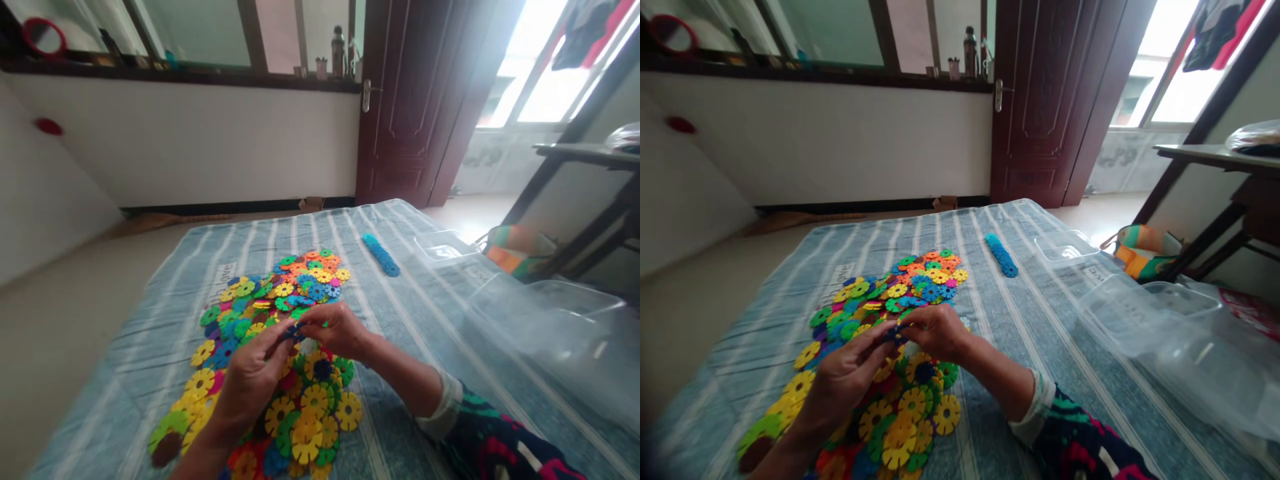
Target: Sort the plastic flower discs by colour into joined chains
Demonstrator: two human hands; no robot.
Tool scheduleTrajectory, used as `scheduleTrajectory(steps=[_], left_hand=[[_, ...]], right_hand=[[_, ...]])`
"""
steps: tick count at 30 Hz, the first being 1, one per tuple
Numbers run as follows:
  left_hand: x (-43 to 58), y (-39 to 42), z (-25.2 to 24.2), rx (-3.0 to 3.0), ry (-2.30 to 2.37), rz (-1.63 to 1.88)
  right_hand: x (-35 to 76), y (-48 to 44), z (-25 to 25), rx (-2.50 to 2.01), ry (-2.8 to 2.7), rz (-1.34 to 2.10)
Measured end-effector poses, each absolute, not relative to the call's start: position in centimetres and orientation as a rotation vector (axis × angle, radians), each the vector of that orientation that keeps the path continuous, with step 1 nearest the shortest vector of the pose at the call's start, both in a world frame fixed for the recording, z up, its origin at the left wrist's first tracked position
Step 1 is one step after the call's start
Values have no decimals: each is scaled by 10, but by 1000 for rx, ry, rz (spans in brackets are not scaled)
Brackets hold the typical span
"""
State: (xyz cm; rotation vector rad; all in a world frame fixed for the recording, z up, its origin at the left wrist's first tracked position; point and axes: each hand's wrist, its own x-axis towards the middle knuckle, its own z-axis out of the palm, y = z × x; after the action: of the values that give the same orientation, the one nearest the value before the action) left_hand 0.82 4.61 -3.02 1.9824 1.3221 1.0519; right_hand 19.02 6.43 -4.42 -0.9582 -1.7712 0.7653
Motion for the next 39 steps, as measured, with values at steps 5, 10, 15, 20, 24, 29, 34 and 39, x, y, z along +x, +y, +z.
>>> scheduleTrajectory(steps=[5, 10, 15, 20, 24, 29, 34, 39], left_hand=[[2, 48, -30, 2004, 1391, 1065], [1, 51, -29, 2142, 1408, 1072], [3, 52, -32, 2220, 1382, 1046], [0, 53, -36, 2231, 1405, 1061], [0, 52, -34, 2260, 1382, 1067], [0, 50, -33, 2284, 1355, 1076], [1, 49, -33, 2302, 1319, 1091], [0, 49, -37, 2321, 1300, 1084]], right_hand=[[262, 93, -27, -1118, -1616, 628], [353, 108, -40, -1832, -1360, 221], [382, 111, -61, -2117, -1402, 121], [375, 115, -66, -2202, -1422, 101], [371, 114, -69, -2247, -1351, 31], [360, 113, -64, -2313, -1410, -5], [347, 120, -55, -2435, -1468, 46], [345, 125, -56, -2472, -1508, -32]])
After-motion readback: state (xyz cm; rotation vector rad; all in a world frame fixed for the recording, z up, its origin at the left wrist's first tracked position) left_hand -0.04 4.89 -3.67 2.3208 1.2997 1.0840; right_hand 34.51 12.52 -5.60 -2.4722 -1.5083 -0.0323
